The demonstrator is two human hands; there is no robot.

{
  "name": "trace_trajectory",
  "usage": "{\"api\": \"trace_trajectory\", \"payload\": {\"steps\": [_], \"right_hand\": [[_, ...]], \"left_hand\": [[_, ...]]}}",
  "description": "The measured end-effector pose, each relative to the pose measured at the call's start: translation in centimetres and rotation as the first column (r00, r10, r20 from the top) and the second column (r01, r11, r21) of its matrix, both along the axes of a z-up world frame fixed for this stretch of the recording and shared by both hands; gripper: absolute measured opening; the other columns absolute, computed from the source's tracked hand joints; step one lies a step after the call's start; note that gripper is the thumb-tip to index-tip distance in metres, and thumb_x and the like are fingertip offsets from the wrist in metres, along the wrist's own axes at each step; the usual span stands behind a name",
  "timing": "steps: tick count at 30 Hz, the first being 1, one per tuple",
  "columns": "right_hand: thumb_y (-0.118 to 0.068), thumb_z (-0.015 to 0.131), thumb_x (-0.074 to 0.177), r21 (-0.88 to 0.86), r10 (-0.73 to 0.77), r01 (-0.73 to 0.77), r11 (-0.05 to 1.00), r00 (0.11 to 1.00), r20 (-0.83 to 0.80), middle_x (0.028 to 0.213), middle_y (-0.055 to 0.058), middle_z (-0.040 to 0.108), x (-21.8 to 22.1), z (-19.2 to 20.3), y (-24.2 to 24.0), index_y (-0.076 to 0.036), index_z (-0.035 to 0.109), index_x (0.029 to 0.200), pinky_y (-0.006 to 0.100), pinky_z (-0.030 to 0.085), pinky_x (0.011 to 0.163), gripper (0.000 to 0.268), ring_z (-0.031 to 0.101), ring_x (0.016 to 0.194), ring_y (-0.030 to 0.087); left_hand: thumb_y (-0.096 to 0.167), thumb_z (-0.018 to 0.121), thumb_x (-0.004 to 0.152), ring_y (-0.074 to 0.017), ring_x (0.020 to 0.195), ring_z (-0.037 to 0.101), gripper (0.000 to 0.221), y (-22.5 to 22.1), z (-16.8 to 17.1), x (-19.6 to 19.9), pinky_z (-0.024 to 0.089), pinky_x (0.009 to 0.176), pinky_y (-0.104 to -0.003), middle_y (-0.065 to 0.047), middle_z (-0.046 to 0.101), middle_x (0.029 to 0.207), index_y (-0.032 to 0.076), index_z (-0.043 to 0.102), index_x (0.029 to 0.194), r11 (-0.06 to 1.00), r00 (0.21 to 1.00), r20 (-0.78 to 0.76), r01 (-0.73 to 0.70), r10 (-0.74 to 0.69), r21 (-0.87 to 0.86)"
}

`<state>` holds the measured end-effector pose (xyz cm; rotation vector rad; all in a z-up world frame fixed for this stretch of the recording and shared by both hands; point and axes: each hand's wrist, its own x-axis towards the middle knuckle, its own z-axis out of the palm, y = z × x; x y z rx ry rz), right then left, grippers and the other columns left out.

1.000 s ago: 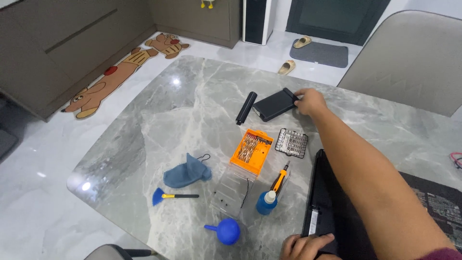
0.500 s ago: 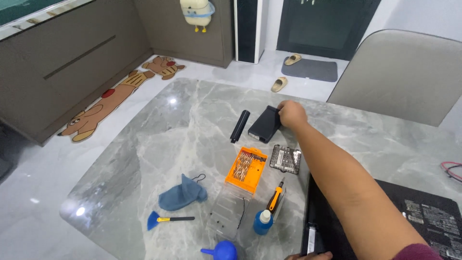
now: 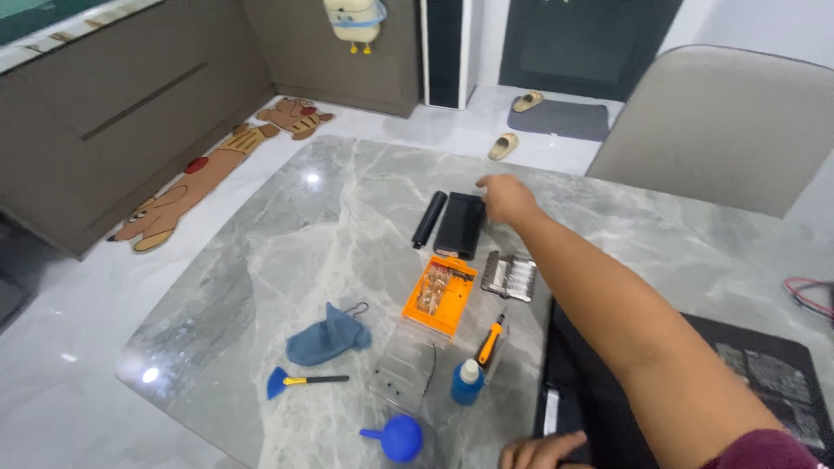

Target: Removing the battery and various back covers from a laptop using a screwdriver.

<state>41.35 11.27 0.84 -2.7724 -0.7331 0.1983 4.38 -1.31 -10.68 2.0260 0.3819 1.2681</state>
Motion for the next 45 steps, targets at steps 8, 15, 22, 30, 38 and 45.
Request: {"api": "trace_trajectory", "payload": {"steps": [8,15,22,30,38,45], "right_hand": [[-0.029,0.05,0.095,-0.201,0.155,-0.139,0.97,0.986,0.068,0.107,0.014,0.067,-4.9,6.8,-8.5,-0.016,0.052,0.13,0.047,0.046,0.087,0.037,0.054,0.111,0.035],[-0.036,0.052,0.094,-0.468,0.21,-0.214,0.857,0.976,-0.062,0.102,0.002,0.071,-8.4,7.4,-20.9,-0.022,0.052,0.129,0.045,0.046,0.085,0.038,0.053,0.111,0.029],[-0.035,0.051,0.093,-0.411,0.122,-0.161,0.897,0.985,-0.121,0.107,0.011,0.068,-13.1,6.2,-31.6,-0.022,0.061,0.118,0.043,0.046,0.086,0.03,0.059,0.105,0.032],[-0.027,0.059,0.089,-0.091,0.143,-0.154,0.984,0.983,-0.115,0.102,0.006,0.07,-21.2,7.5,-37.9,-0.016,0.066,0.102,0.039,0.046,0.081,0.018,0.062,0.097,0.027],[-0.021,0.055,0.09,0.062,-0.098,0.1,0.993,0.995,-0.024,0.112,0.01,0.061,-22.4,2.6,-43.0,-0.012,0.061,0.112,0.04,0.044,0.087,0.025,0.058,0.101,0.028],[-0.017,0.046,0.088,0.405,-0.631,0.67,0.622,0.735,-0.247,0.102,0.009,0.065,-21.5,-1.9,-45.7,-0.01,0.055,0.096,0.038,0.041,0.082,0.014,0.059,0.097,0.025]], "left_hand": [[0.047,0.056,0.083,-0.0237,0.109,0.06,0.032,3.9,3.0,-3.3,0.04,0.083,-0.043,-0.001,0.059,0.131,0.025,0.067,0.103,0.767,0.761,-0.282,0.632,-0.585,0.114],[0.025,0.067,0.08,-0.0295,0.113,0.054,0.029,4.3,5.9,-4.2,0.037,0.095,-0.044,-0.007,0.054,0.133,0.017,0.063,0.108,0.733,0.708,-0.316,0.678,-0.631,0.054],[0.025,0.066,0.082,-0.0245,0.112,0.057,0.027,3.6,7.0,-4.9,0.038,0.096,-0.041,-0.005,0.058,0.126,0.017,0.065,0.108,0.759,0.737,-0.313,0.647,-0.599,0.071],[0.032,0.065,0.081,-0.0206,0.113,0.056,0.032,2.8,8.0,-5.6,0.039,0.09,-0.046,-0.003,0.048,0.127,0.019,0.066,0.11,0.829,0.717,-0.467,0.556,-0.517,-0.064],[0.032,0.069,0.08,-0.0211,0.109,0.055,0.039,2.5,8.2,-5.7,0.038,0.095,-0.046,-0.005,0.044,0.126,0.016,0.064,0.115,0.818,0.704,-0.48,0.572,-0.523,-0.052],[0.032,0.069,0.08,-0.0206,0.112,0.056,0.039,2.5,8.3,-5.6,0.037,0.098,-0.048,-0.005,0.043,0.125,0.016,0.063,0.116,0.822,0.692,-0.499,0.564,-0.522,-0.079]]}}
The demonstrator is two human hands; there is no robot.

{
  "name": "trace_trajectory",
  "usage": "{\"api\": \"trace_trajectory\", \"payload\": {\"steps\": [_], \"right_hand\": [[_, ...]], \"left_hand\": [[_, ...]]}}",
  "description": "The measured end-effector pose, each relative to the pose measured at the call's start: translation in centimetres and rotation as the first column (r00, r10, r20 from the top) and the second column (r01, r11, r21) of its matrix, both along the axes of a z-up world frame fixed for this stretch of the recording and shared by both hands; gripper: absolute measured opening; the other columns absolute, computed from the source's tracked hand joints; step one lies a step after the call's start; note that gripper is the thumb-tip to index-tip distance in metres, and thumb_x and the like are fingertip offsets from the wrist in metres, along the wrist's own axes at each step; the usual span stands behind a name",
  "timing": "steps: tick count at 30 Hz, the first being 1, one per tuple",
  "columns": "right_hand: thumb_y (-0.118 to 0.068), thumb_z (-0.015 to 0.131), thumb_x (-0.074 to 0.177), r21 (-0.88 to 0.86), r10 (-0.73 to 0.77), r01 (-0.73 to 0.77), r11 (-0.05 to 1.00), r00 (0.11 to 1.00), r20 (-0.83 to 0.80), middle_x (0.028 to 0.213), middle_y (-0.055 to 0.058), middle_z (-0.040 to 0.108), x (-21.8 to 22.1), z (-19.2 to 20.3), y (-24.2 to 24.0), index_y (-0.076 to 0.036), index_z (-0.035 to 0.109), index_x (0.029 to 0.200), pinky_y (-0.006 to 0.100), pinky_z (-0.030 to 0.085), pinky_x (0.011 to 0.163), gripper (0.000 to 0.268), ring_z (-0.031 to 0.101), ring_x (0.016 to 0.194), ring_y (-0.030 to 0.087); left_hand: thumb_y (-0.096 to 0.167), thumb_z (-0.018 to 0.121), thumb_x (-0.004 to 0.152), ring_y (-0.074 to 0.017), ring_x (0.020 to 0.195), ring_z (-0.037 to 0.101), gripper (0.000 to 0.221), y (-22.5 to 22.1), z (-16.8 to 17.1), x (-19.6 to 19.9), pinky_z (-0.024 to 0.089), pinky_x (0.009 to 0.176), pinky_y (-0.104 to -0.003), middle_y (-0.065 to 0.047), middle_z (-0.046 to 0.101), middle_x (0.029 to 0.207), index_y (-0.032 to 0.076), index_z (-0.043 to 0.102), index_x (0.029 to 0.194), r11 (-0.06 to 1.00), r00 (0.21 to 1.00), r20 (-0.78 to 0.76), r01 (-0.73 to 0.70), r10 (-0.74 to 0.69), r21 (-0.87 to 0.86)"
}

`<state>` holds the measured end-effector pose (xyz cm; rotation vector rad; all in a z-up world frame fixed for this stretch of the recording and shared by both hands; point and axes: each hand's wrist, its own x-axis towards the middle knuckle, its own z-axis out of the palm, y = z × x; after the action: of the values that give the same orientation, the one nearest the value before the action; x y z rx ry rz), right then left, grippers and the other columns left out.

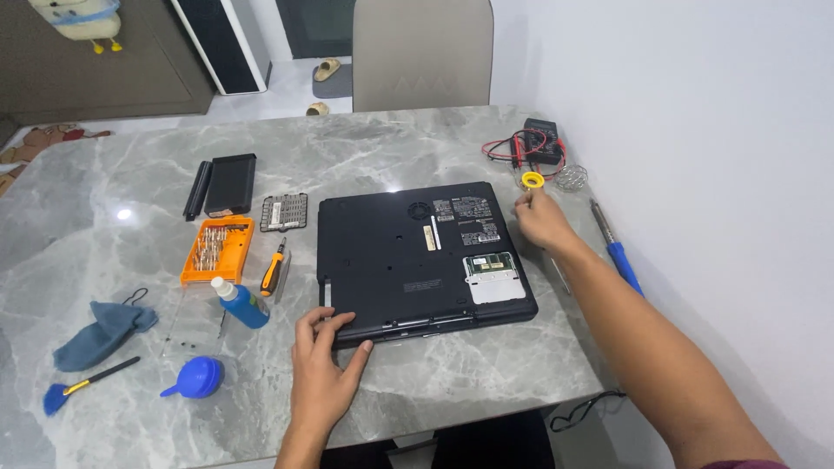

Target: Removing the battery and various back covers from a laptop using a screwdriver.

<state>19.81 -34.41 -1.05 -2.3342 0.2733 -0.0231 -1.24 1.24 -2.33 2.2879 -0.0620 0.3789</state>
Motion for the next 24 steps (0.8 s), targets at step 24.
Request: {"api": "trace_trajectory", "payload": {"steps": [24], "right_hand": [[-0.057,0.05,0.085,-0.521,0.334,-0.297,0.8,0.942,-0.023,0.137,0.011,0.048,3.5,4.4,6.5,-0.025,0.058,0.127,0.061,0.03,0.101,0.054,0.04,0.131,0.031]], "left_hand": [[0.032,0.073,0.078,-0.0252,0.123,0.045,0.041,0.5,1.2,-0.1,0.039,0.1,-0.045,-0.004,0.043,0.136,0.02,0.063,0.116,0.999,0.995,-0.103,-0.021,0.015,-0.049]]}}
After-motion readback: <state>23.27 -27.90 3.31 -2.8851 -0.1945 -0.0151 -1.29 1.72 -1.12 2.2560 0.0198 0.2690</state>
